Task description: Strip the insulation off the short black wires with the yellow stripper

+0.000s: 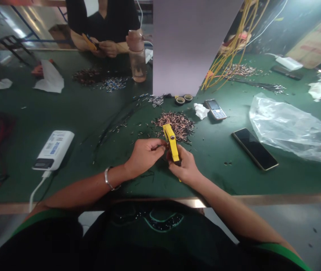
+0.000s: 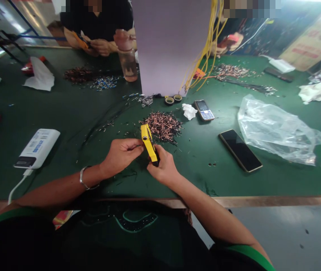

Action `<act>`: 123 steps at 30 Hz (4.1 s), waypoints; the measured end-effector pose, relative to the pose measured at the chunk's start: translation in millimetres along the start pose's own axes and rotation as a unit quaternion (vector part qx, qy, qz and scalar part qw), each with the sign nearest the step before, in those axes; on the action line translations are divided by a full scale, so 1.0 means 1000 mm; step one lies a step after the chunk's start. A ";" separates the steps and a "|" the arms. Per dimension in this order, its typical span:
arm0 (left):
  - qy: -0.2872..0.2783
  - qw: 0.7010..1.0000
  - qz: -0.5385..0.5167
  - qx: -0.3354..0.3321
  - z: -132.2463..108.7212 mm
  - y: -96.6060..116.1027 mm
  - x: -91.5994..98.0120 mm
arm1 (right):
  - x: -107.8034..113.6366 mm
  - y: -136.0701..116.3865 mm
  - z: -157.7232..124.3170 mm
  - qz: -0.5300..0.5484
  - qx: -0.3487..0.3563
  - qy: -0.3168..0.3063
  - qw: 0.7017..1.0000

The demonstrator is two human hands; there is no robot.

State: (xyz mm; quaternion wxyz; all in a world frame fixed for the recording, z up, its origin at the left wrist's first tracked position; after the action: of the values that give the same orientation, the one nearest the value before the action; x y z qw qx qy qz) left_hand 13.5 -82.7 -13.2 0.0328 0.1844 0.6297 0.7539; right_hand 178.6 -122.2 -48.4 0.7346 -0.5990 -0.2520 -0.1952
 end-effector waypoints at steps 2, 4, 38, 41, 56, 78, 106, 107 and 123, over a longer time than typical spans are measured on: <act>-0.004 1.000 -0.003 -0.007 0.001 0.000 0.000 | 0.001 0.001 0.001 -0.006 0.000 0.001 1.000; -0.006 1.000 -0.005 -0.014 0.001 0.000 0.000 | 0.001 0.002 0.002 -0.013 0.005 0.002 1.000; -0.035 0.999 -0.012 -0.023 0.022 -0.019 0.009 | -0.018 0.027 0.011 -0.069 -0.015 0.059 0.996; -0.031 0.999 0.012 -0.034 0.024 -0.018 0.011 | -0.022 0.030 0.013 -0.049 -0.033 0.064 0.996; 0.008 0.999 -0.031 -0.010 0.038 -0.028 0.031 | 0.003 0.031 0.017 0.284 -0.066 -0.085 0.953; -0.075 0.993 -0.086 0.036 0.046 -0.023 0.043 | 0.022 0.041 0.022 0.303 -0.018 -0.269 0.914; -0.069 0.993 -0.084 0.054 0.047 -0.020 0.044 | 0.018 0.029 0.021 0.258 -0.045 -0.233 0.937; -0.068 0.993 -0.084 0.056 0.048 -0.019 0.044 | 0.017 0.029 0.022 0.255 -0.046 -0.231 0.938; -0.079 0.993 -0.071 0.042 0.054 -0.026 0.047 | 0.009 0.025 0.022 0.245 -0.063 -0.195 0.948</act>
State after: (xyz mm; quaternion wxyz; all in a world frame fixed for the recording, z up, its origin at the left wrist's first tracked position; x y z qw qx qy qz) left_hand -18.1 -13.6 -19.4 0.1283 0.1995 0.6675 0.7058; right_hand 197.4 -95.5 -59.3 0.6572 -0.7135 -0.2232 0.0963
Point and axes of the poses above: each hand's wrist, its own z-axis towards the middle knuckle, its own x-axis out of the back of the hand, y = z × x, the point moved 1 cm from there along z, towards the middle knuckle, and after that the axes turned 15 degrees about -z, right-handed, at the moved point
